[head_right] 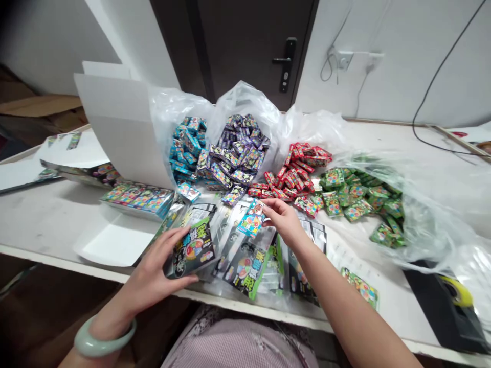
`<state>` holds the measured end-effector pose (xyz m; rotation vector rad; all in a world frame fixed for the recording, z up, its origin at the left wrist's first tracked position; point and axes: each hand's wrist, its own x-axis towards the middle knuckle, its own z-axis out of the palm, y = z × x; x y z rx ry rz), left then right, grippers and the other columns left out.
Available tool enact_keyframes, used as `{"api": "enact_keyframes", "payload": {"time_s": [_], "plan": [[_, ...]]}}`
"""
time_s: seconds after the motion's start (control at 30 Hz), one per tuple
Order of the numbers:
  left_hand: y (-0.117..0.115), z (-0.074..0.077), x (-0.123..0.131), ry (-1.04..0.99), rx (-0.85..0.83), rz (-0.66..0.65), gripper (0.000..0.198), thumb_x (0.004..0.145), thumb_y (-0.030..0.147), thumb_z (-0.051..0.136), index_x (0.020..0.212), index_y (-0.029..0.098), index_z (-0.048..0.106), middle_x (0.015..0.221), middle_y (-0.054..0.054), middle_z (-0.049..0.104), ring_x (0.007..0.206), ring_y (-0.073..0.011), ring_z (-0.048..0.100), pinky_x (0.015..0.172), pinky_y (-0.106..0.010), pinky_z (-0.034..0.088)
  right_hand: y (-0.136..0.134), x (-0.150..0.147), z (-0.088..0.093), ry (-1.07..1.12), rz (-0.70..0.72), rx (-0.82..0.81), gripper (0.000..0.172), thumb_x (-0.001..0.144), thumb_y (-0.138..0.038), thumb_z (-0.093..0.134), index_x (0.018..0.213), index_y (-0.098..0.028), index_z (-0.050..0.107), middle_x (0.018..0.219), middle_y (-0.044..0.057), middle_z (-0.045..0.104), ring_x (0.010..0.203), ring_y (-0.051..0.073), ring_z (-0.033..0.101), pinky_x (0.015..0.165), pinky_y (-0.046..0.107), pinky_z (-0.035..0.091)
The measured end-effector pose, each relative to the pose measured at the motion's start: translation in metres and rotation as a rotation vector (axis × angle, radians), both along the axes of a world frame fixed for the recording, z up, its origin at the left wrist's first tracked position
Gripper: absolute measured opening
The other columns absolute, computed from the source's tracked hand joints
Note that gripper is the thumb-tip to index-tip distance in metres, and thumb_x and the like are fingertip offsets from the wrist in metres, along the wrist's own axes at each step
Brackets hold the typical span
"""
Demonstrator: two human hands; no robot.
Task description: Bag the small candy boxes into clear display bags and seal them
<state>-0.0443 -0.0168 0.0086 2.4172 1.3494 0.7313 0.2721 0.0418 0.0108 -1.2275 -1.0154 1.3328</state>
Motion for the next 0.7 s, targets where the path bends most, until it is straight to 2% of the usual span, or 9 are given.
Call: {"api": "enact_keyframes", "payload": {"time_s": [0.13, 0.27, 0.37, 0.47, 0.6, 0.7], "plan": [[0.0, 0.004, 0.01, 0.033, 0.021, -0.02, 0.087, 0.077, 0.051, 0.072, 0.148, 0.03, 0.026, 0.137, -0.012, 0.045, 0.127, -0.0342, 0.046, 0.107, -0.054, 0.042, -0.011, 0.012, -0.006, -0.004, -0.024, -0.013, 0.033, 0.063, -0.041, 0.078, 0.088, -0.02, 0.069, 0.084, 0.002, 0.068, 0.074, 0.015, 0.062, 0.055, 0.024, 0.055], [-0.002, 0.001, 0.017, 0.054, 0.032, -0.041, 0.085, 0.078, 0.053, 0.07, 0.147, 0.029, 0.027, 0.136, -0.012, 0.045, 0.126, -0.0344, 0.047, 0.106, -0.053, 0.042, -0.012, 0.019, -0.019, 0.013, -0.093, -0.043, 0.03, 0.064, -0.038, 0.075, 0.086, -0.02, 0.066, 0.085, 0.003, 0.068, 0.074, 0.016, 0.063, 0.054, 0.024, 0.054], [-0.002, -0.002, 0.019, 0.066, 0.031, -0.048, 0.084, 0.078, 0.053, 0.069, 0.147, 0.029, 0.027, 0.135, -0.012, 0.046, 0.126, -0.0345, 0.047, 0.105, -0.053, 0.043, -0.015, 0.022, -0.026, 0.051, -0.102, -0.073, 0.035, 0.063, -0.032, 0.072, 0.096, -0.023, 0.064, 0.09, 0.002, 0.068, 0.077, 0.017, 0.065, 0.06, 0.027, 0.057], [0.0, -0.005, 0.018, 0.076, 0.029, -0.049, 0.084, 0.079, 0.055, 0.068, 0.147, 0.029, 0.026, 0.136, -0.013, 0.045, 0.126, -0.0344, 0.046, 0.106, -0.054, 0.042, -0.02, 0.028, -0.025, 0.087, -0.085, -0.114, 0.043, 0.061, -0.026, 0.068, 0.104, -0.026, 0.062, 0.088, -0.001, 0.066, 0.076, 0.016, 0.065, 0.064, 0.028, 0.058], [0.002, -0.006, 0.016, 0.083, 0.025, -0.044, 0.083, 0.08, 0.057, 0.066, 0.147, 0.029, 0.026, 0.136, -0.012, 0.044, 0.127, -0.034, 0.046, 0.107, -0.054, 0.04, -0.025, 0.037, -0.025, 0.034, -0.092, -0.141, 0.036, 0.061, -0.03, 0.07, 0.094, -0.025, 0.058, 0.079, -0.003, 0.065, 0.072, 0.014, 0.064, 0.059, 0.025, 0.056], [0.003, -0.008, 0.016, 0.084, 0.016, -0.038, 0.083, 0.08, 0.056, 0.066, 0.147, 0.028, 0.027, 0.135, -0.012, 0.045, 0.126, -0.0341, 0.046, 0.106, -0.053, 0.041, -0.031, 0.04, -0.033, -0.063, -0.083, -0.156, 0.036, 0.059, -0.037, 0.077, 0.082, -0.022, 0.054, 0.065, -0.003, 0.063, 0.06, 0.014, 0.061, 0.05, 0.022, 0.048]]}}
